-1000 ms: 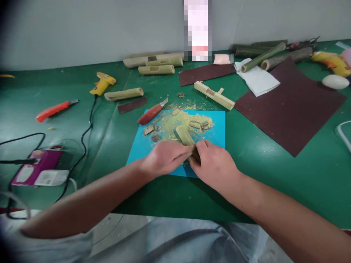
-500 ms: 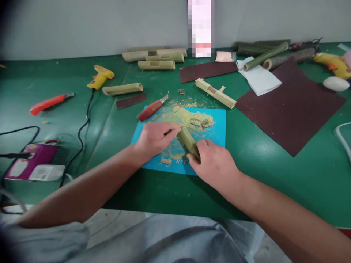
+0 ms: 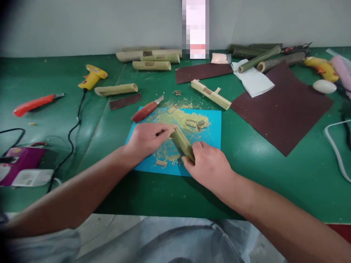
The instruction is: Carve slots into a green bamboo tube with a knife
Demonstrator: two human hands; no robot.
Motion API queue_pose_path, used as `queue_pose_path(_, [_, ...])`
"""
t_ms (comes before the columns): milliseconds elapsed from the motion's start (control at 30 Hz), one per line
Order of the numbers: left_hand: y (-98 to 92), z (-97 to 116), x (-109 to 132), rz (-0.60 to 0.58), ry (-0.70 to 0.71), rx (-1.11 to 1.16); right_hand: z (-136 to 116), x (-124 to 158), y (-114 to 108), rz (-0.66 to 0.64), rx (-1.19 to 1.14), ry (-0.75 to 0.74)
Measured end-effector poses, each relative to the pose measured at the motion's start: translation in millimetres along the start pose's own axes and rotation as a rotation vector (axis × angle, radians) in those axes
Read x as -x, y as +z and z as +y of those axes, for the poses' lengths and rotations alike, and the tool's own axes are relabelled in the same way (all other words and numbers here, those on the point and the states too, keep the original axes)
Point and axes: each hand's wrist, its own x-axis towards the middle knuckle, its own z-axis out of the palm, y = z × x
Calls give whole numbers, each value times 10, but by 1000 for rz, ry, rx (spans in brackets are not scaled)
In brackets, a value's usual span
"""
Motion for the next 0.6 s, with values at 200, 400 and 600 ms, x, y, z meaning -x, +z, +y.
queue_pose_path(200, [-8, 37, 15, -133, 56, -18, -4, -12, -14, -23, 8, 0])
queue_pose_path(400, [2, -14, 53, -108, 111, -31, -10, -11, -36, -40, 25, 3])
queue_pose_path(600, [18, -63, 17, 33, 92, 33, -16, 6, -35, 9, 69, -29])
